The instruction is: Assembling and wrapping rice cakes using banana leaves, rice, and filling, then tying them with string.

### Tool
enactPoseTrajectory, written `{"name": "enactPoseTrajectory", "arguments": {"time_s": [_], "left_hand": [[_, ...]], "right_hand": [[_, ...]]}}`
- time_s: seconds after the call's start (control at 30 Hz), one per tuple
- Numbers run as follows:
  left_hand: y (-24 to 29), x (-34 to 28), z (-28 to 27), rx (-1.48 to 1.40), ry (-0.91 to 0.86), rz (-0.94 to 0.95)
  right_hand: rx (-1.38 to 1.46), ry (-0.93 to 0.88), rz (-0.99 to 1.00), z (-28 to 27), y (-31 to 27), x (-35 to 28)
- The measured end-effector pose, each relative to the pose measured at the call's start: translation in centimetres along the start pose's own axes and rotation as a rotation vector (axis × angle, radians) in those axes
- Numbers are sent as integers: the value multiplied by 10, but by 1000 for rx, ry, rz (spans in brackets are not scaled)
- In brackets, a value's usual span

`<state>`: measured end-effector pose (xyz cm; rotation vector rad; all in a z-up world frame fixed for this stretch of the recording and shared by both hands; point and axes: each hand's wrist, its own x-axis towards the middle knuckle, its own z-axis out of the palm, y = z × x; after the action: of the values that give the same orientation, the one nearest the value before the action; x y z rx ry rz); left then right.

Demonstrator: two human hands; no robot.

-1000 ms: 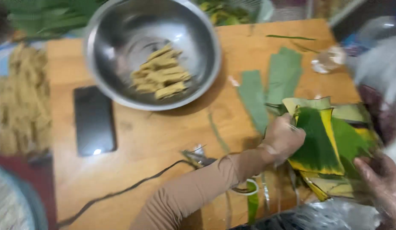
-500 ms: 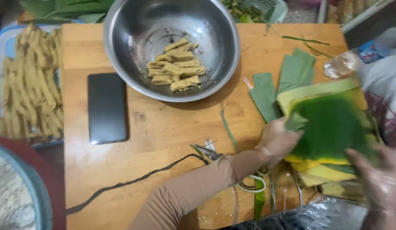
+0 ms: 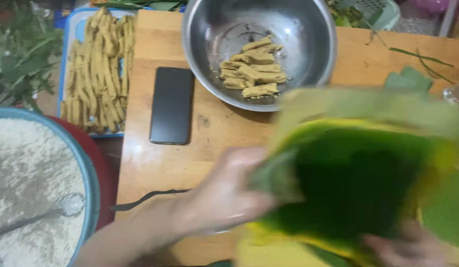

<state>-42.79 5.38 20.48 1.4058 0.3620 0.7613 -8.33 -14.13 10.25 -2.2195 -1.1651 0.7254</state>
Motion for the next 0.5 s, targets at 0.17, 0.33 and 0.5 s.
{"name": "enactPoseTrajectory", "arguments": {"time_s": [0.17, 0.33, 0.5], "left_hand": [[-27, -85, -36, 282, 683, -590], [-84, -160, -51, 887, 721, -655], [-57, -279, -89, 1151, 1150, -187]], "right_hand": [[690, -458, 18, 132, -97, -3], [-14, -356, -167, 169, -75, 1], [-417, -112, -314, 166, -75, -5]]}}
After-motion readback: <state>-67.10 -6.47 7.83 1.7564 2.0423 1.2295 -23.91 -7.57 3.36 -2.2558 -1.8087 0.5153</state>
